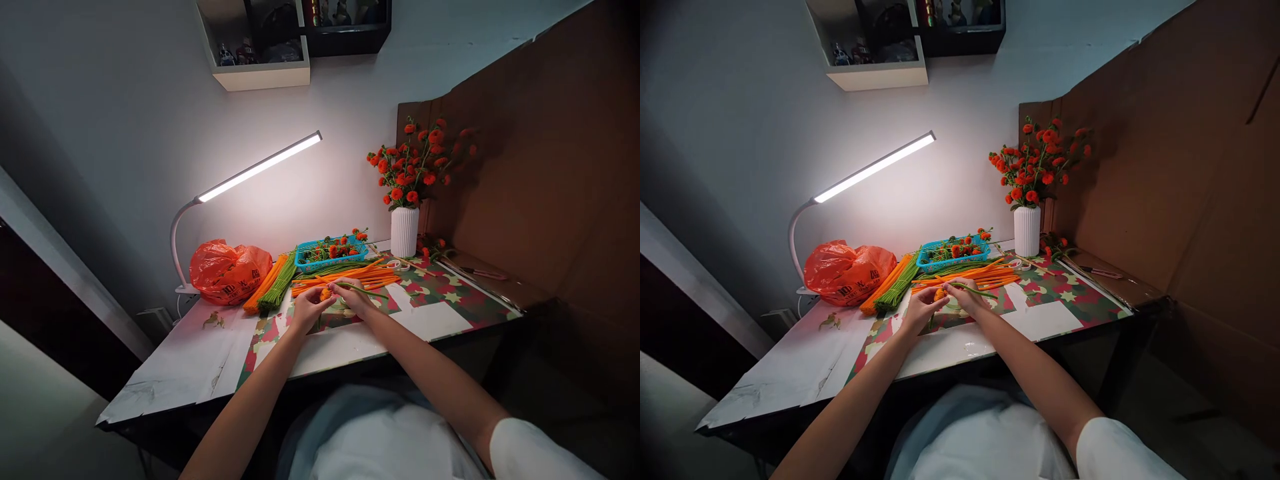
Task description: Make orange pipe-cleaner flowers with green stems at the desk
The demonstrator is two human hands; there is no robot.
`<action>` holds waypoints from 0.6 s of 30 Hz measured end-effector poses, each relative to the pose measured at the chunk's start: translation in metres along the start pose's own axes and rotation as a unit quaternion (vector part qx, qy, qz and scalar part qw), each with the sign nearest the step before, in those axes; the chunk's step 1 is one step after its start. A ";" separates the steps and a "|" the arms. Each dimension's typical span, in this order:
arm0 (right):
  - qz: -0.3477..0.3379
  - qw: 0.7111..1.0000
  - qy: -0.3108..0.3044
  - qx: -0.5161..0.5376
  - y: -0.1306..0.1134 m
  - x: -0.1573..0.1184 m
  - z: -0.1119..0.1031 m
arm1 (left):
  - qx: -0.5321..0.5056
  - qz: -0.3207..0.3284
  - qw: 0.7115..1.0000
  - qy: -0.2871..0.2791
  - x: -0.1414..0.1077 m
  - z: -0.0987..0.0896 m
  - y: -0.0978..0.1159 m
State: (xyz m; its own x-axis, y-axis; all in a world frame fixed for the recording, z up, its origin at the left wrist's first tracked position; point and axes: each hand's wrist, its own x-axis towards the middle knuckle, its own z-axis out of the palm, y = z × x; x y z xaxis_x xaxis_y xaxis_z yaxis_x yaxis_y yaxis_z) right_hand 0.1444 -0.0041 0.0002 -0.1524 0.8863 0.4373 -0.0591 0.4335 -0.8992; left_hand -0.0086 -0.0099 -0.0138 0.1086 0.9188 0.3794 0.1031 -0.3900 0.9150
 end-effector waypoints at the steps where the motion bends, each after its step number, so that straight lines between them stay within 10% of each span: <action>1: -0.003 1.000 0.002 0.002 0.001 0.001 0.000 | 0.003 0.000 1.000 -0.007 0.000 0.000 0.001; 18: -0.054 0.997 0.019 -0.048 0.015 0.004 0.003 | 0.178 0.117 0.975 0.069 -0.007 0.001 0.011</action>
State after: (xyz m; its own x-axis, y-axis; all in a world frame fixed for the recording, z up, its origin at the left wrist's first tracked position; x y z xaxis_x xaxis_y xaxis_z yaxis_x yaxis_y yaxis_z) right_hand 0.1404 0.0055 -0.0112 -0.1117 0.8381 0.5340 0.0224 0.5393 -0.8418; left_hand -0.0067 -0.0208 -0.0063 0.0394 0.7916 0.6097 0.4313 -0.5639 0.7043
